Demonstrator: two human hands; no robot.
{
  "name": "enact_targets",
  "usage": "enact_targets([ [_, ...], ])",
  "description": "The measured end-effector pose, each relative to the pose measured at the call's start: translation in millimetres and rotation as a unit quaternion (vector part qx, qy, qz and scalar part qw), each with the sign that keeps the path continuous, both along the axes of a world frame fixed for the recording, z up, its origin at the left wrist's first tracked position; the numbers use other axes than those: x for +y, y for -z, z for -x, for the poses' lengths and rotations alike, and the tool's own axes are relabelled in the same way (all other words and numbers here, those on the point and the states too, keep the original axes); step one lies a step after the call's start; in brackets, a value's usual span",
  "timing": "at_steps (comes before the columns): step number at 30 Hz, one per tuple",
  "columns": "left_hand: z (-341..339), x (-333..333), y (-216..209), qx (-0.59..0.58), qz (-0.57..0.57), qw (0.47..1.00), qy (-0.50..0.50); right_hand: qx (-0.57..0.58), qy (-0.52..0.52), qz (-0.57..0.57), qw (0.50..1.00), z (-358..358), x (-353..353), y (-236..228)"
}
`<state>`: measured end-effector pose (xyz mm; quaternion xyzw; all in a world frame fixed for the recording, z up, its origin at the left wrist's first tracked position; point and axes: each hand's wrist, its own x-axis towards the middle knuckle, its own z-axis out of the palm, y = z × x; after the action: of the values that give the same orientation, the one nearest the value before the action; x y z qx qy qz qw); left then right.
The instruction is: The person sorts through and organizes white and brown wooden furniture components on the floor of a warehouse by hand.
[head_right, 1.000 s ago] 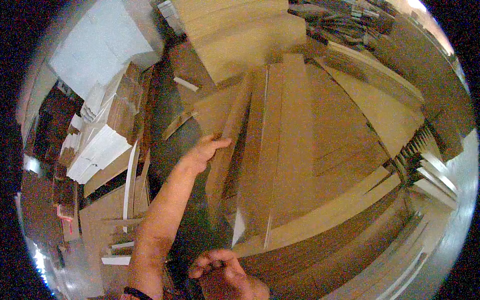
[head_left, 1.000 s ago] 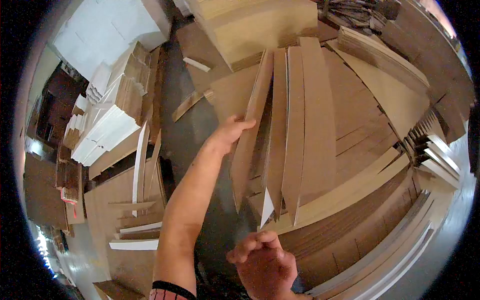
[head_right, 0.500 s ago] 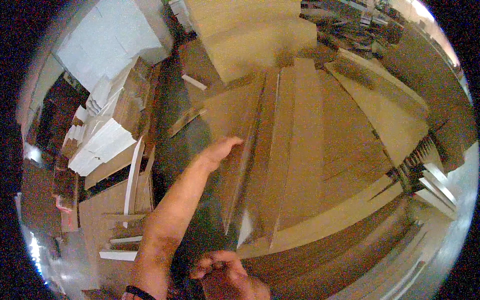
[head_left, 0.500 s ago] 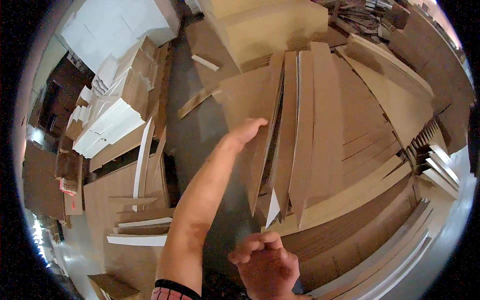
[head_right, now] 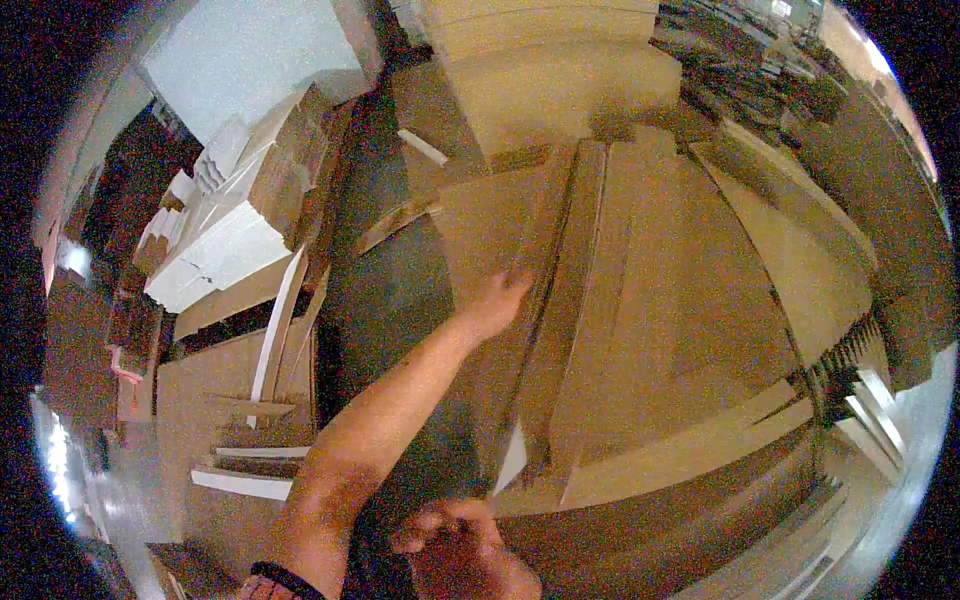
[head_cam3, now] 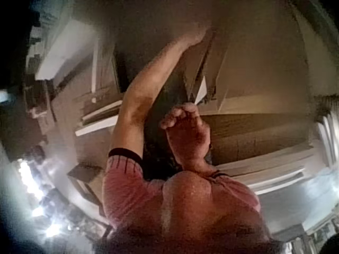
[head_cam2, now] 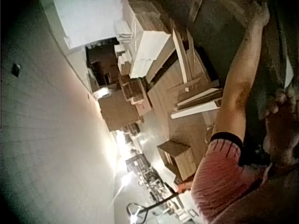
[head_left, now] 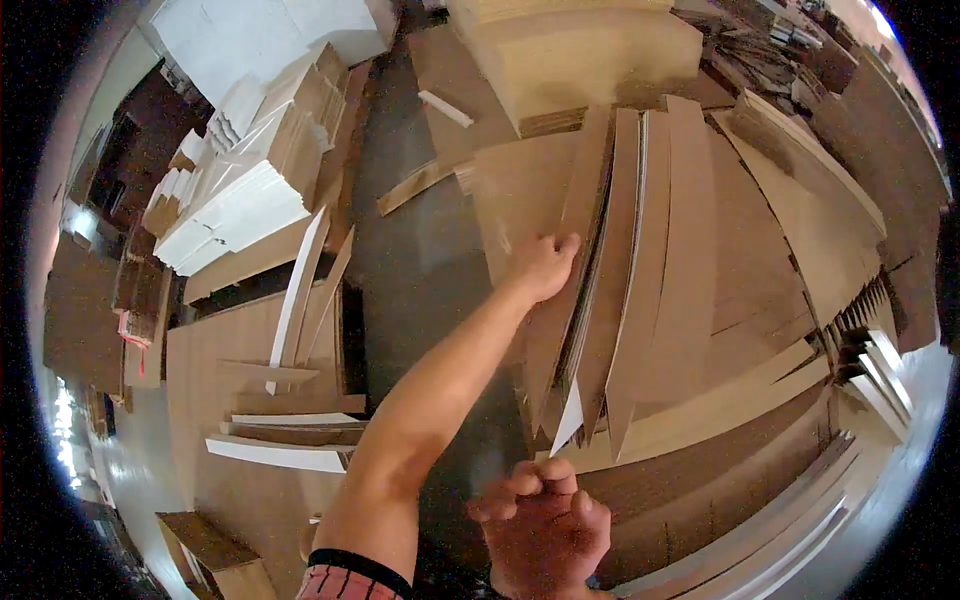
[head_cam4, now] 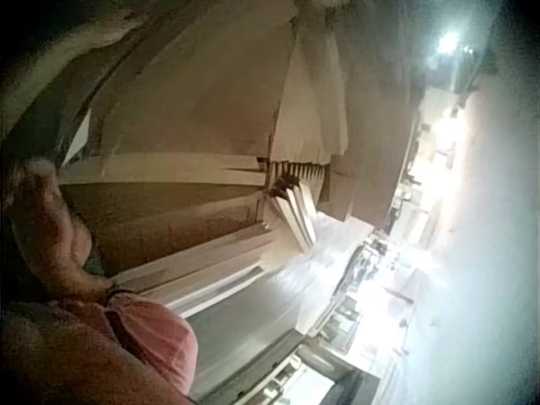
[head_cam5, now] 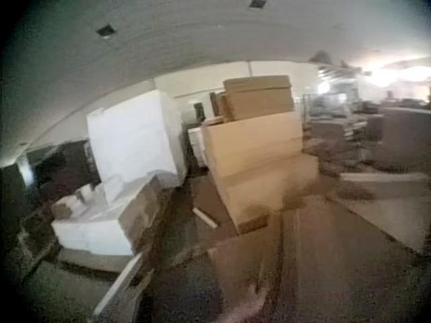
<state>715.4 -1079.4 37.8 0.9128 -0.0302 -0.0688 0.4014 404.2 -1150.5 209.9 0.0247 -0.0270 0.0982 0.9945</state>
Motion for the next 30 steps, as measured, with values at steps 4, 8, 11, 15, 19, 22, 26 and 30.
enact_targets([
  [4, 14, -8, -30, 0.026, -0.005, 0.999, -0.041, 0.028, 0.022, 0.036, 0.999, 0, -2, 0],
  [8, 18, 4, -35, 0.017, 0.068, 0.995, -0.07, 0.054, 0.013, 0.005, 0.998, 7, 2, -5],
  [11, 36, -11, -57, -0.019, -0.086, 0.995, -0.037, 0.09, 0.012, 0.021, 0.996, 8, -2, -6],
  [15, 40, -17, -74, -0.004, -0.09, 0.996, -0.011, 0.096, 0.003, 0.042, 0.994, 9, -3, -12],
  [19, 47, -14, -82, 0.004, -0.155, 0.988, 0.0, 0.097, 0.003, 0.058, 0.994, 10, 0, -10],
  [22, 47, -14, -85, 0.029, -0.115, 0.993, 0.016, 0.131, 0.034, 0.013, 0.991, 11, 4, -9],
  [26, 47, -17, -70, 0.009, -0.103, 0.995, 0.001, 0.101, -0.003, 0.045, 0.994, 8, -3, -8],
  [30, 47, -16, -68, -0.005, -0.111, 0.994, -0.021, 0.017, 0.013, 0.029, 0.999, 1, 1, 2],
])
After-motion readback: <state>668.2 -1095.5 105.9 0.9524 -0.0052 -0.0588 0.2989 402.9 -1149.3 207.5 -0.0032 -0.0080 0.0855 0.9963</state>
